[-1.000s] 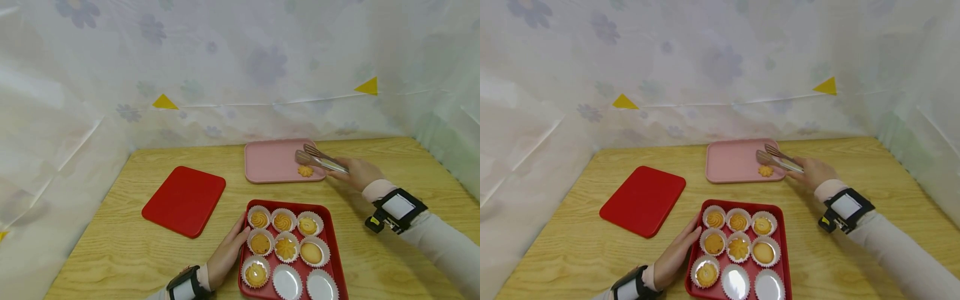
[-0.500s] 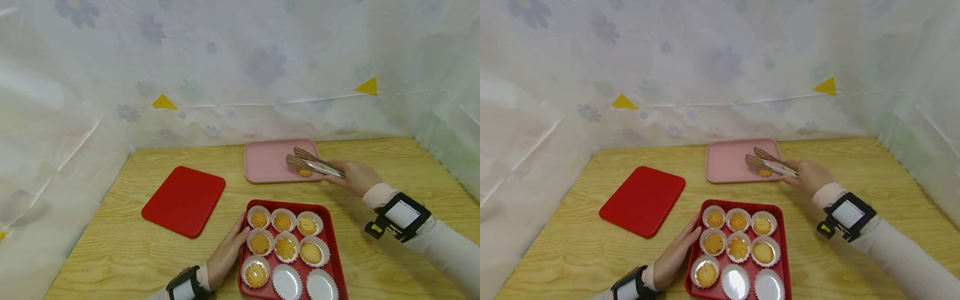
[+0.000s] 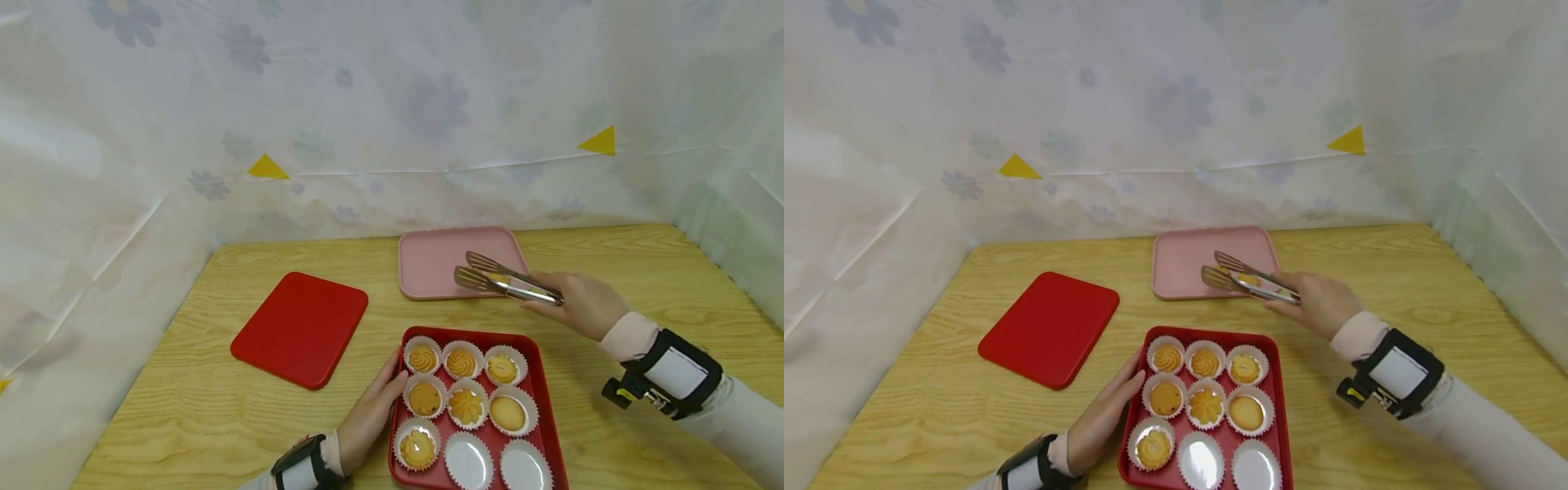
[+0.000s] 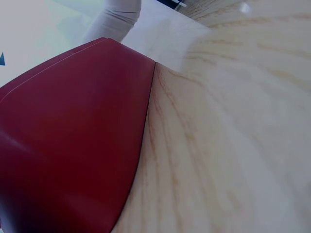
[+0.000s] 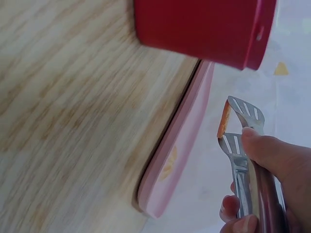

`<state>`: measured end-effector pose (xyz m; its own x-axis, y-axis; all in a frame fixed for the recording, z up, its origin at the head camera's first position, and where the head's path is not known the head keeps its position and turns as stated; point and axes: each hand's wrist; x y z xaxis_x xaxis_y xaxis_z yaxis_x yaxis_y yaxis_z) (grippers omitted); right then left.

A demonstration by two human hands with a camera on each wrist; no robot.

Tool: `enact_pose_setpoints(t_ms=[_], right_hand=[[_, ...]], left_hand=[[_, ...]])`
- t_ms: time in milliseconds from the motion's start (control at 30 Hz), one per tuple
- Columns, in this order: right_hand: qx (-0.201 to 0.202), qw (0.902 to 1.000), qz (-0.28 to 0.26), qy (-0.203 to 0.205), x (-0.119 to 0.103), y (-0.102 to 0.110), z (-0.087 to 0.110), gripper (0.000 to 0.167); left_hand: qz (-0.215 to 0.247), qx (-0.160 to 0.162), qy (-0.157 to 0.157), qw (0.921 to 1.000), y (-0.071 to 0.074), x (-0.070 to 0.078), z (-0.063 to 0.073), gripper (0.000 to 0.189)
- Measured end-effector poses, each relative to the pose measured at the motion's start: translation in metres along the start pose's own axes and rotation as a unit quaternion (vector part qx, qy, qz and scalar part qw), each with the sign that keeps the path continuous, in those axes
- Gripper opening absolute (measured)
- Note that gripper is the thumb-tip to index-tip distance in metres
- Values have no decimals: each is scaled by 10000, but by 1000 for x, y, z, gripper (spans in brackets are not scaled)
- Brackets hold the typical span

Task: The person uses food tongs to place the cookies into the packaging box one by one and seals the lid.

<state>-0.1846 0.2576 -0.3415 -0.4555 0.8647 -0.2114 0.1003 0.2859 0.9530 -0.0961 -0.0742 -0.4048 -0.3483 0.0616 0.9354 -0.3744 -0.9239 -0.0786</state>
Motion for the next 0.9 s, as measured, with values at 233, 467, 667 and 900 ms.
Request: enact_pose_setpoints(t_ms=[233,467,667,900], right_hand=[[40,9997,-25,221,-14,6,9,52],[119,9989,-52,456,-29,14,22,46],[159,9973,-121,701,-39,15,34,47],[53,9964,-216,813,-47,12,47,50]], left_hand=[[19,-37,52,10000,1,0,0,65],[-29,-27,0,10000,0,1,-1,65],[-13,-21,-13,10000,1,1,-3,65],[9,-33,-11,10000,0,1,-4,65]])
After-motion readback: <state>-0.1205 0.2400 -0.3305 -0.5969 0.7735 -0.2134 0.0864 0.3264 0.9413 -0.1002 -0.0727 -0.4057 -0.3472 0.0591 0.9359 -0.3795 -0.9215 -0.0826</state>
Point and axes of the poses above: each hand's wrist, its own z-axis away from the middle knuckle, its own y-axis out of the back of the hand, x = y × z, and after that the axes turned 4 degrees about y, right-handed
